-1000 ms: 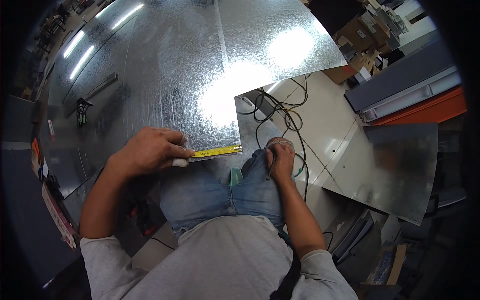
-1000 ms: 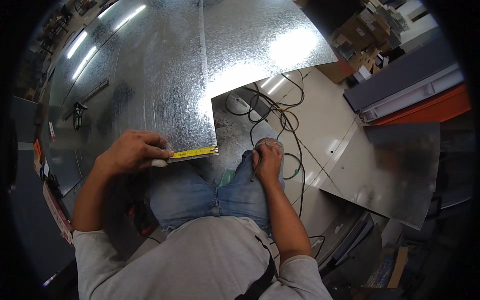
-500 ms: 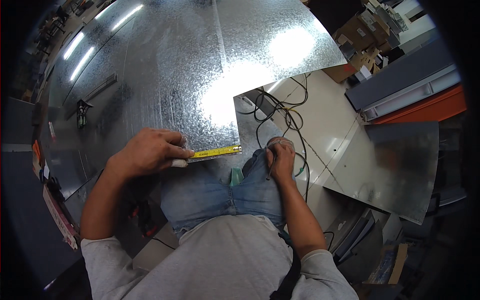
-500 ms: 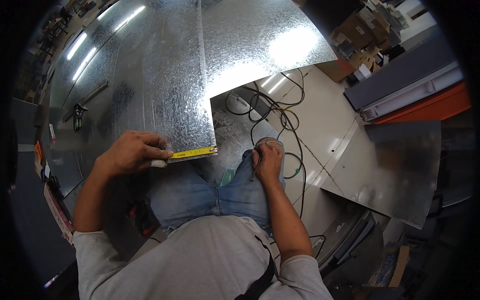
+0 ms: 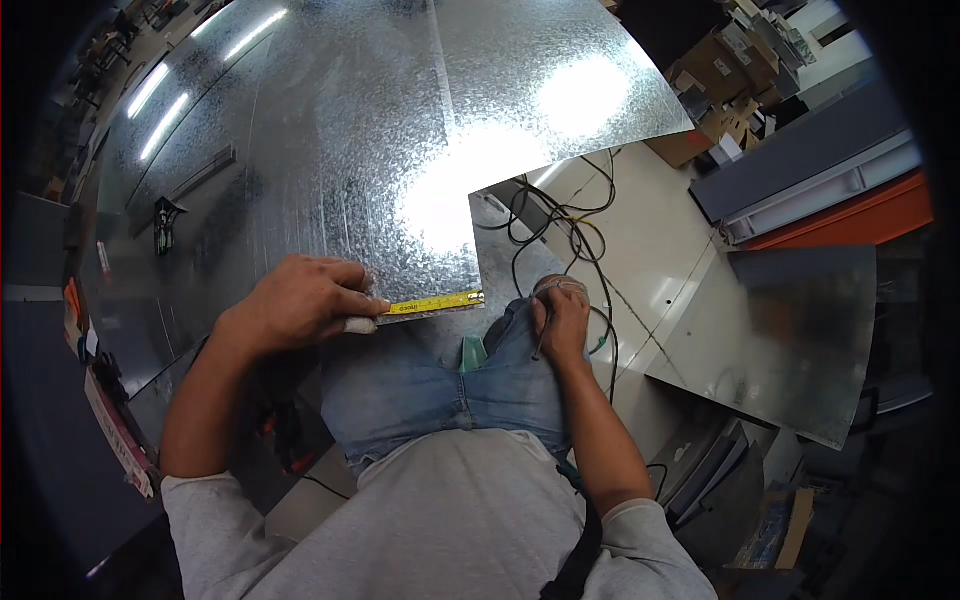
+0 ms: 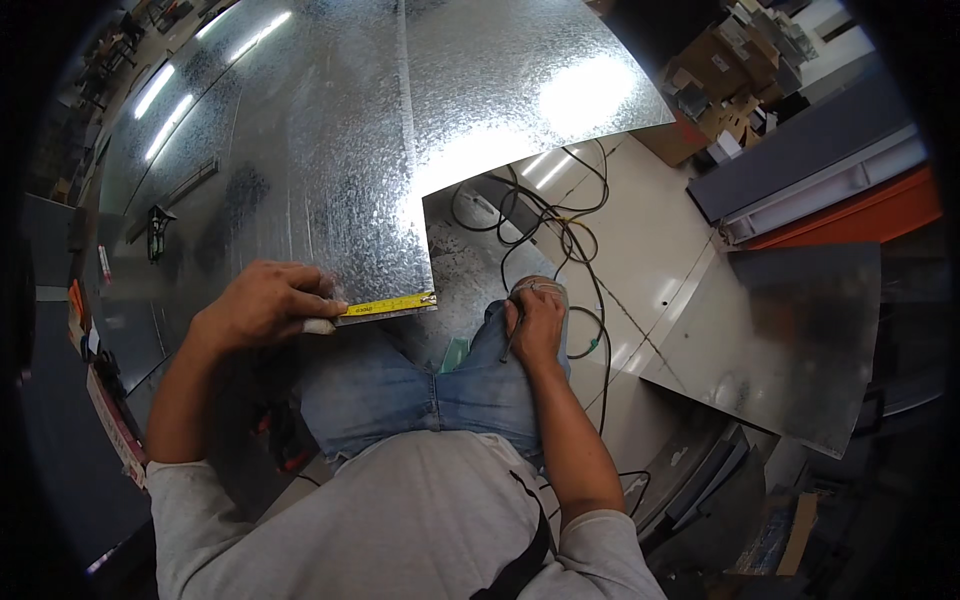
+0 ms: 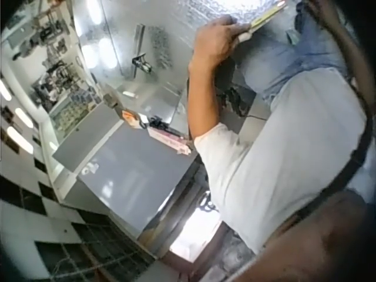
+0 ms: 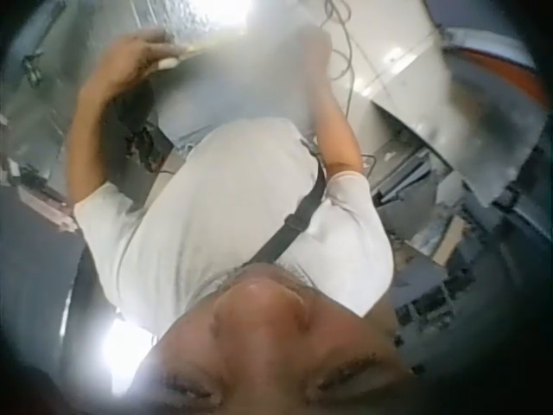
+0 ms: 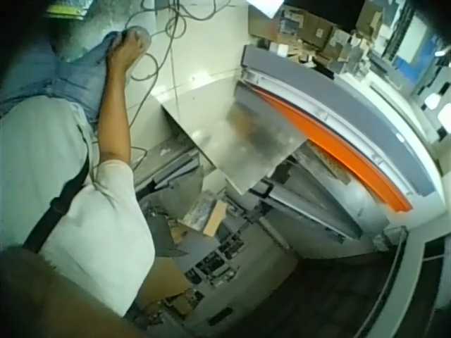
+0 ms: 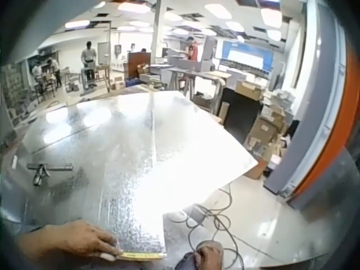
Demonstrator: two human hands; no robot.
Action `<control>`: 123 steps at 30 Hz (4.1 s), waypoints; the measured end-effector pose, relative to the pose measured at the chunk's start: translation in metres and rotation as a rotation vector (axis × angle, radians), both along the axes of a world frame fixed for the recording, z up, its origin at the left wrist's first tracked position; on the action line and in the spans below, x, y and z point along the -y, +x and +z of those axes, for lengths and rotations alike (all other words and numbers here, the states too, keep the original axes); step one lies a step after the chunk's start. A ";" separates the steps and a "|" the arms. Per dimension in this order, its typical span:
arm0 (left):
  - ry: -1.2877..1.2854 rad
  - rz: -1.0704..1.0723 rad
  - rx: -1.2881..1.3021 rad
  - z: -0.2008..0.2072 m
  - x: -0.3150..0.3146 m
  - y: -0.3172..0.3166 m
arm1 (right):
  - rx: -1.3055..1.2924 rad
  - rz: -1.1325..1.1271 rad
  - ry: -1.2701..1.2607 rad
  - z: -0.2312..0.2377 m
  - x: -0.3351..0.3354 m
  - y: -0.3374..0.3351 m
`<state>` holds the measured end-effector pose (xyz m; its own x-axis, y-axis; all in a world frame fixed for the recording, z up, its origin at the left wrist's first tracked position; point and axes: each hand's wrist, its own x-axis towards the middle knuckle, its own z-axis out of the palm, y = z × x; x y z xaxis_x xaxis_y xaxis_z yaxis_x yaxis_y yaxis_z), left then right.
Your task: Measuring and marking a large metal sheet with a tape measure and marker.
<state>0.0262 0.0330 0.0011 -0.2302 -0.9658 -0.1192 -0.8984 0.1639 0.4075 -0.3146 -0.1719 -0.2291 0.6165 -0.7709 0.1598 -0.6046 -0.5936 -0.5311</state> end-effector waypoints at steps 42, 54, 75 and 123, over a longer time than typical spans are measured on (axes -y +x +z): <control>-0.361 1.006 -1.446 -0.067 -0.042 -0.197 | 0.295 0.711 0.214 0.177 -0.112 0.009; -0.401 1.087 -1.810 -0.056 -0.052 -0.187 | 0.161 0.612 0.298 0.186 -0.131 0.040; -0.542 1.181 -1.478 -0.035 -0.094 -0.153 | 0.036 0.684 0.388 0.213 -0.062 0.031; -0.646 1.327 -0.342 -0.072 -0.126 -0.071 | -0.451 0.769 1.626 0.165 0.147 0.107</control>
<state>-0.0446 0.1594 -0.0710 0.8953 -0.3536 0.2709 -0.4143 -0.4377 0.7980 -0.2077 -0.3188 -0.0638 0.6425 0.4571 -0.6150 -0.7225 0.0940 -0.6849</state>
